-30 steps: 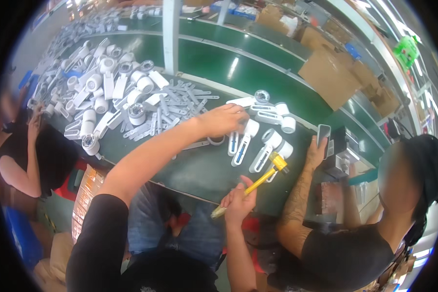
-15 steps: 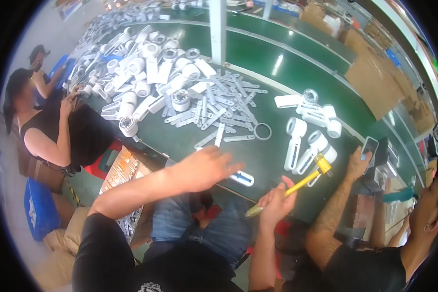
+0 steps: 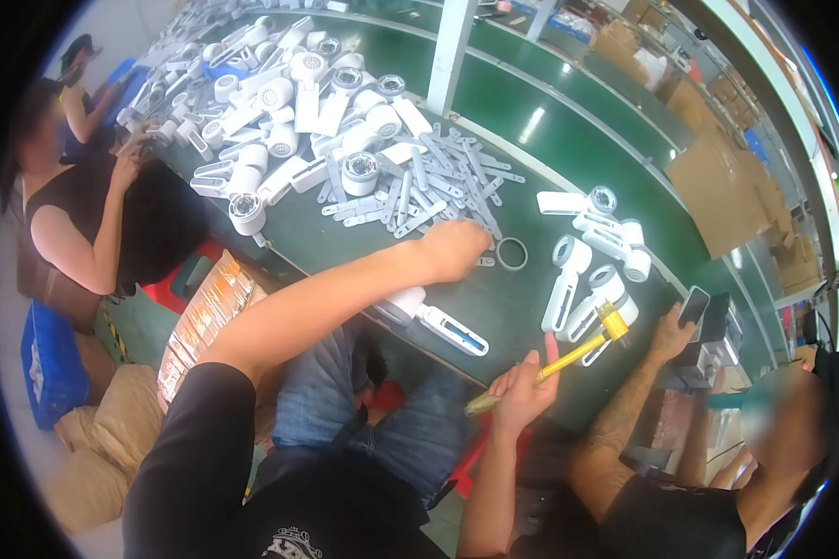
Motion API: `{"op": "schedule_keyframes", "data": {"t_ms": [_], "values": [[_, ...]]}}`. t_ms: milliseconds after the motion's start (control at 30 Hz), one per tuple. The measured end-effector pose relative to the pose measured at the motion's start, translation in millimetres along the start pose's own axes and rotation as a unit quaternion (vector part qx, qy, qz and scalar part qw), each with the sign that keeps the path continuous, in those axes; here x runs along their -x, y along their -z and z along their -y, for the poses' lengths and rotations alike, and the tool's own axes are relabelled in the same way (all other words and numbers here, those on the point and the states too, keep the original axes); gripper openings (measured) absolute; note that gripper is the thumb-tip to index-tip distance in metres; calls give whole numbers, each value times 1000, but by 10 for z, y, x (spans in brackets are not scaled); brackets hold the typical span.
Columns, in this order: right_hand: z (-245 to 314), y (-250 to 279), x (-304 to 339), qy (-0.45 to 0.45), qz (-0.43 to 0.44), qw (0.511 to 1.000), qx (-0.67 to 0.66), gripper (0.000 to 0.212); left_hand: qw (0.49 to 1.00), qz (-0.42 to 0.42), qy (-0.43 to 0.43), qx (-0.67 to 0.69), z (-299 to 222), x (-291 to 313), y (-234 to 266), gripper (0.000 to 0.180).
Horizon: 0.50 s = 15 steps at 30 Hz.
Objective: Assembling white plastic housing components using a small yellow-headed hammer on an assembly line.
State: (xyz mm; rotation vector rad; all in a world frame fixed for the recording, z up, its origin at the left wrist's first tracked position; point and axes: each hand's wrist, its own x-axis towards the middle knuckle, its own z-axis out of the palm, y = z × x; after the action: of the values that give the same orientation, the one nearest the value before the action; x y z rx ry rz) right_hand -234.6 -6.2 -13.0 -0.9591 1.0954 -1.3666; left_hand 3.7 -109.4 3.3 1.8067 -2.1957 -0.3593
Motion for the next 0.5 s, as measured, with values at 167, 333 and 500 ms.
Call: {"op": "schedule_keyframes", "data": {"t_ms": [167,333,500], "values": [[113,58,49,-47,5,997,66,33,973,-131,-34,188,-160,365,375,23],[434,-397,420,-57,95,992,60,33,773,-67,117,620,-631,1239,559,18],[408,-418,398,-50,80,992,81,23,771,-75,124,620,-635,1426,374,27]]}}
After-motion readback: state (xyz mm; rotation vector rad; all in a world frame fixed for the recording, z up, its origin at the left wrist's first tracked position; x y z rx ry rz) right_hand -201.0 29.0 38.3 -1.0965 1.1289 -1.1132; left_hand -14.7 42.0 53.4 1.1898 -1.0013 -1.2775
